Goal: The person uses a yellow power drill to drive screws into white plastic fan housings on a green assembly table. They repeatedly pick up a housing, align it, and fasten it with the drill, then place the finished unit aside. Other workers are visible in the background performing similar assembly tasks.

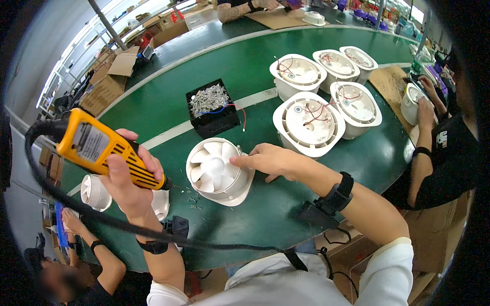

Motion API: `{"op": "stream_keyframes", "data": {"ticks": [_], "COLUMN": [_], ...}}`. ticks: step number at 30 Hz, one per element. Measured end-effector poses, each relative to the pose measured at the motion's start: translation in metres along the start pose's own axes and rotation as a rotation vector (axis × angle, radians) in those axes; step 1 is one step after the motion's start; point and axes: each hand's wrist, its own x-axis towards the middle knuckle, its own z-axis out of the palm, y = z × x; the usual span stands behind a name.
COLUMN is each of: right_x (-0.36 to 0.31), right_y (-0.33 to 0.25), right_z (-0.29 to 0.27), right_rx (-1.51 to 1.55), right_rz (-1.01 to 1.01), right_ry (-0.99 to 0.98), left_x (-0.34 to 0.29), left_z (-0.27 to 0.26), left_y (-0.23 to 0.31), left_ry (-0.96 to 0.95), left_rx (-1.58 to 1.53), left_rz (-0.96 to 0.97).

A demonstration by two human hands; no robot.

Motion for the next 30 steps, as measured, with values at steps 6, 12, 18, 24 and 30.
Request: {"op": "stream_keyframes", "data": {"ticks": [6,12,18,24,30], "right_x": [-0.014,0.002,0.003,0.002,0.009], "right_y": [-0.019,-0.013,-0.011,-0.016,0.000], "right_z": [0.006,0.010,0.018,0.021,0.017], "right_rx": [0.055,0.181,0.276,0.353,0.407], "right_rz": [0.054,-0.006,0.015,-0.050,-0.113], "right_ry": [-0.097,-0.133,-0.095,-0.183,-0.144], "left_x": [-0.001,-0.002,-0.004,-0.004,-0.002], "left_z": [-0.004,-0.017,-0.019,-0.026,-0.026], "left_y": [0.007,0.018,0.023,0.028,0.029], "left_ry": [0.006,0.031,0.073,0.088,0.105], "left_rx": [-0.011,-0.069,-0.065,-0.070,-0.098], "left_rz": [0.042,0.105,0.114,0.151,0.159]}}
